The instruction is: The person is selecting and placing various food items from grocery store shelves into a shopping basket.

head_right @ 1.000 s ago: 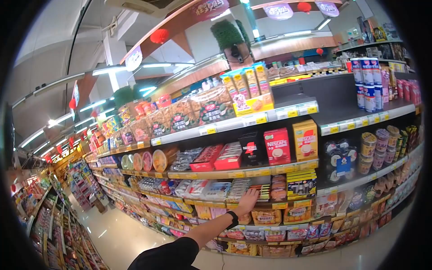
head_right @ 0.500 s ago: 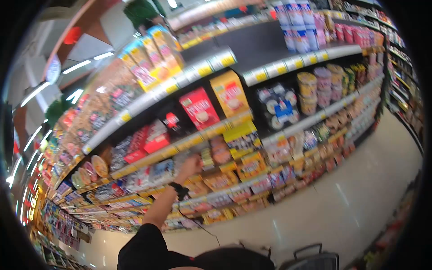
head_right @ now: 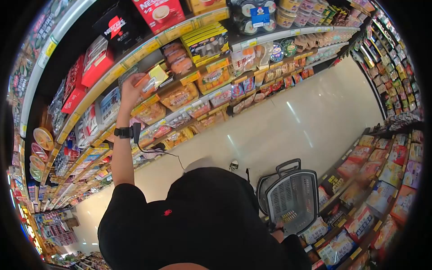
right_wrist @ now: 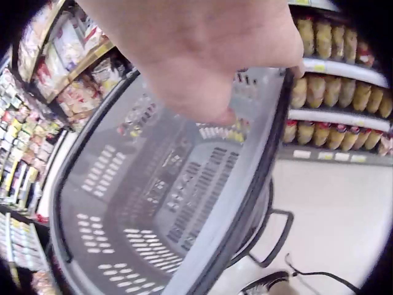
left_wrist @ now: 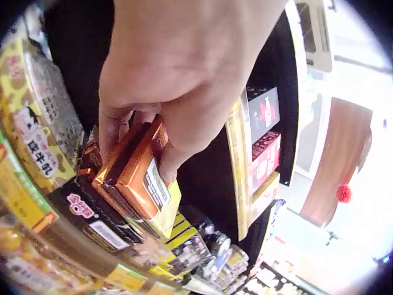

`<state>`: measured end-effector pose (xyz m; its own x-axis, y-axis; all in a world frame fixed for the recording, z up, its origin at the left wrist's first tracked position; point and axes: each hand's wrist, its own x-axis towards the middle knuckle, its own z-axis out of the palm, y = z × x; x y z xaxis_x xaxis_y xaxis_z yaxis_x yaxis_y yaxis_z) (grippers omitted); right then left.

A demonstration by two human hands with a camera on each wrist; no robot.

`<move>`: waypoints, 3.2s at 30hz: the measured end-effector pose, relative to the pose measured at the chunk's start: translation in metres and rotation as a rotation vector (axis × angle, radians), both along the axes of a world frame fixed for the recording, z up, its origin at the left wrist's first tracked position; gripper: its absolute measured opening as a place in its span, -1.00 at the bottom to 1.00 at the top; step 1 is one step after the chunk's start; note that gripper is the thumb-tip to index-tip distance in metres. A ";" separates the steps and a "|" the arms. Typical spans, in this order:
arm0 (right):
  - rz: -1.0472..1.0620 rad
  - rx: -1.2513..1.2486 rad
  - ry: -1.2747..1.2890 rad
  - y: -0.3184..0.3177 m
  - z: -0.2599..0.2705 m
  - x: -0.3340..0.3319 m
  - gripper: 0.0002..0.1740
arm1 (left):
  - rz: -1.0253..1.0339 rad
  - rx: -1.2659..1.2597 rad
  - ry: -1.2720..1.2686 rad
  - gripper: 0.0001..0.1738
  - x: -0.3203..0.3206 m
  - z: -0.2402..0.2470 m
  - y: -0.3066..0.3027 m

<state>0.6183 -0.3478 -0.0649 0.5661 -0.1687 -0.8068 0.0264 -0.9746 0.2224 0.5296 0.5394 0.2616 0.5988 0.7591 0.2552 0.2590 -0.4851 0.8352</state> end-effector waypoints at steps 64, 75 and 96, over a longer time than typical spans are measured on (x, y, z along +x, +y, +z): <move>-0.705 1.557 -0.447 0.492 0.301 -0.077 -0.61 | -0.804 -1.038 -0.039 -0.30 -0.031 -0.045 -0.202; -0.582 1.665 -0.444 0.470 0.325 -0.072 -0.56 | -0.711 -1.208 -0.103 -0.32 -0.033 -0.053 -0.175; -0.989 1.838 0.061 0.541 0.260 -0.069 -0.52 | -0.853 -0.674 -0.029 -0.61 -0.010 -0.087 -0.219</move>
<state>0.5492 0.1927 0.1947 0.7822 0.5056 -0.3641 -0.5538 0.2965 -0.7781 0.5191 0.3206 0.1749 0.9957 0.0855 -0.0358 0.0304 0.0644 0.9975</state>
